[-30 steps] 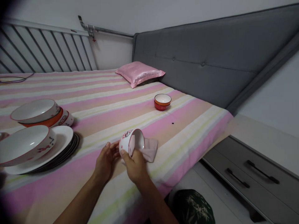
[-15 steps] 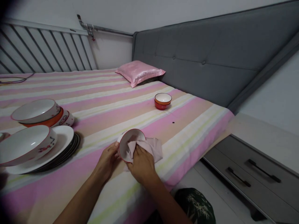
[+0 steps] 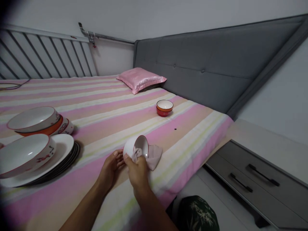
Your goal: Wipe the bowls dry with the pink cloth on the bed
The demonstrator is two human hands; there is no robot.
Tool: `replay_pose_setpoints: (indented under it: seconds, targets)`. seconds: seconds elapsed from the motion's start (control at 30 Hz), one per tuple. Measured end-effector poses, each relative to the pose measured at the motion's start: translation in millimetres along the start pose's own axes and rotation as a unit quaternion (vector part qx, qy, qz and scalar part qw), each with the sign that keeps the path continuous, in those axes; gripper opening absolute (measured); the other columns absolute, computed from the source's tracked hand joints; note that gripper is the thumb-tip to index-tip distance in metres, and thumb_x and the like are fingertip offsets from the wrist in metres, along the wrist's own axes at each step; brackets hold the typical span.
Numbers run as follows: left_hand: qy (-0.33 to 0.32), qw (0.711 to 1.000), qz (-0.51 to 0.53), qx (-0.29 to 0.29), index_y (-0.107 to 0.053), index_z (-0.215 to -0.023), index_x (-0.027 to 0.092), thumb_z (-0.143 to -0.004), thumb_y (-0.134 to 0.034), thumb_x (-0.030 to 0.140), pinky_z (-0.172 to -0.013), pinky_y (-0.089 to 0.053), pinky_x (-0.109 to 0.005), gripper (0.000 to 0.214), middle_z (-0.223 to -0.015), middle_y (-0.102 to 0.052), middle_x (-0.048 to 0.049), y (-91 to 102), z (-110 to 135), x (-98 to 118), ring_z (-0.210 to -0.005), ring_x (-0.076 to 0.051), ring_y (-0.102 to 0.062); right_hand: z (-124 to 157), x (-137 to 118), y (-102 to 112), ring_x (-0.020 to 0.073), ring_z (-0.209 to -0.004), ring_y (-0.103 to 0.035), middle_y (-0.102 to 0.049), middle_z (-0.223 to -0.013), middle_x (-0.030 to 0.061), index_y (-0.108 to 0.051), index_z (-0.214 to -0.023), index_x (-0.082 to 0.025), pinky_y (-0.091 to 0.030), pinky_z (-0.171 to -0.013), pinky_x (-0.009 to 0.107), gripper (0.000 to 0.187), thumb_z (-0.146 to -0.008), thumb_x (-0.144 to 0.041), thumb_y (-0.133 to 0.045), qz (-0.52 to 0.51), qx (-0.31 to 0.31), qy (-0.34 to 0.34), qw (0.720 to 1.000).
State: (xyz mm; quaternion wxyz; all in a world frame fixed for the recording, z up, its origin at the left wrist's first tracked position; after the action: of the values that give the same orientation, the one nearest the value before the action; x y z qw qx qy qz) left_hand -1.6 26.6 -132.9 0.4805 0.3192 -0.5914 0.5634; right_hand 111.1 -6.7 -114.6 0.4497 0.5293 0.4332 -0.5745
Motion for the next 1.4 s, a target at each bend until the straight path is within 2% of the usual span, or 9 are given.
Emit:
replay_pose_setpoints:
  seconds: [0.1,0.23,0.37,0.5,0.67,0.93,1.03,1.17,1.4]
  targets:
    - [-0.014,1.000,-0.012,0.012,-0.067,-0.110,0.016,-0.076,-0.064,0.048,-0.084,-0.049,-0.033,0.047,-0.109,-0.069,-0.0103,-3.0,2,3,-0.099,-0.026,-0.063,-4,-9,-6,0.0250,-0.104,-0.065,-0.069,-0.111,0.0123,-0.059,-0.117,-0.012,-0.052,-0.088,0.036,0.050,-0.079,-0.045,-0.062,-0.157,0.024,-0.068,0.985]
    - [-0.030,0.999,-0.017,0.021,-0.063,-0.120,0.016,-0.074,-0.069,0.043,-0.090,-0.047,-0.035,0.054,-0.116,-0.067,-0.0109,-5.1,3,4,-0.108,-0.028,-0.060,-1,-10,-7,0.0245,-0.118,-0.058,-0.063,-0.124,0.0111,-0.057,-0.120,-0.016,-0.046,-0.100,0.039,0.051,-0.079,-0.045,-0.064,-0.173,-0.088,-0.061,0.979]
    - [-0.037,0.999,-0.040,0.005,-0.063,-0.119,0.016,-0.078,-0.065,0.045,-0.092,-0.046,-0.035,0.050,-0.113,-0.068,-0.0106,-1.6,0,1,-0.107,-0.028,-0.060,4,-4,-1,0.0221,-0.124,-0.053,-0.059,-0.131,0.0068,-0.053,-0.128,-0.021,-0.041,-0.105,0.039,0.045,-0.085,-0.035,-0.058,-0.018,-0.232,0.011,0.972]
    - [-0.021,0.993,-0.109,0.041,-0.065,-0.110,0.013,-0.071,-0.071,0.048,-0.084,-0.048,-0.035,0.053,-0.101,-0.071,-0.0118,3.5,-5,-3,-0.096,-0.027,-0.064,8,-1,7,0.0275,-0.120,-0.054,-0.059,-0.129,0.0103,-0.056,-0.126,-0.019,-0.042,-0.102,0.043,0.043,-0.084,-0.027,-0.058,0.255,-0.289,0.091,0.918]
    - [-0.002,0.995,-0.086,0.060,-0.064,-0.112,0.014,-0.061,-0.080,0.044,-0.078,-0.050,-0.034,0.061,-0.106,-0.070,-0.0136,0.0,-6,-6,-0.090,-0.027,-0.066,12,10,14,0.0311,-0.133,-0.041,-0.049,-0.140,0.0157,-0.047,-0.137,-0.012,-0.030,-0.112,0.046,0.056,-0.086,-0.031,-0.057,0.412,-0.213,0.134,0.876]
    - [-0.012,0.992,-0.095,0.088,-0.064,-0.109,0.012,-0.061,-0.079,0.044,-0.077,-0.050,-0.036,0.059,-0.104,-0.070,-0.0137,1.0,-6,-8,-0.087,-0.026,-0.065,14,29,38,0.0246,-0.147,-0.002,-0.021,-0.157,0.0053,-0.036,-0.145,-0.021,-0.013,-0.118,0.050,0.053,-0.093,-0.034,-0.041,0.306,-0.119,0.150,0.933]
    - [-0.019,0.987,-0.128,0.098,-0.061,-0.114,0.012,-0.062,-0.078,0.044,-0.079,-0.050,-0.037,0.063,-0.109,-0.068,-0.0151,2.2,-7,-8,-0.091,-0.028,-0.064,6,27,50,0.0247,-0.143,-0.024,-0.036,-0.150,0.0100,-0.042,-0.141,-0.018,-0.027,-0.114,0.050,0.054,-0.095,-0.045,-0.033,0.127,-0.038,0.071,0.989]
    - [-0.049,0.974,-0.190,0.114,-0.062,-0.113,0.014,-0.058,-0.080,0.039,-0.079,-0.049,-0.038,0.063,-0.106,-0.069,-0.0134,2.2,-5,-6,-0.093,-0.029,-0.063,0,7,54,0.0257,-0.124,-0.053,-0.058,-0.131,0.0138,-0.045,-0.139,-0.016,-0.043,-0.102,0.049,0.062,-0.096,-0.053,-0.019,-0.054,0.002,0.021,0.998]
    - [-0.127,0.944,-0.297,0.067,-0.061,-0.117,0.019,-0.060,-0.076,0.030,-0.080,-0.050,-0.035,0.060,-0.109,-0.070,-0.0083,-5.0,2,3,-0.095,-0.028,-0.064,11,-27,26,0.0238,-0.134,-0.040,-0.050,-0.139,0.0087,-0.044,-0.139,-0.022,-0.033,-0.111,0.046,0.056,-0.096,-0.054,-0.028,0.072,0.001,0.144,0.987]
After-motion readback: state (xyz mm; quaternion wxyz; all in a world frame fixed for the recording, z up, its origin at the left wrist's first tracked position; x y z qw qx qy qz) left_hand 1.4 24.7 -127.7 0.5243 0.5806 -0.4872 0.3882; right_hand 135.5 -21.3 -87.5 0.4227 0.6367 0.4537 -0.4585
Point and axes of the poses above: each hand's wrist, its own z-axis away from the middle knuckle, its own y-axis out of the back of the hand, x = y × z, the point moved 1 cm from there along -z, towards the middle knuckle
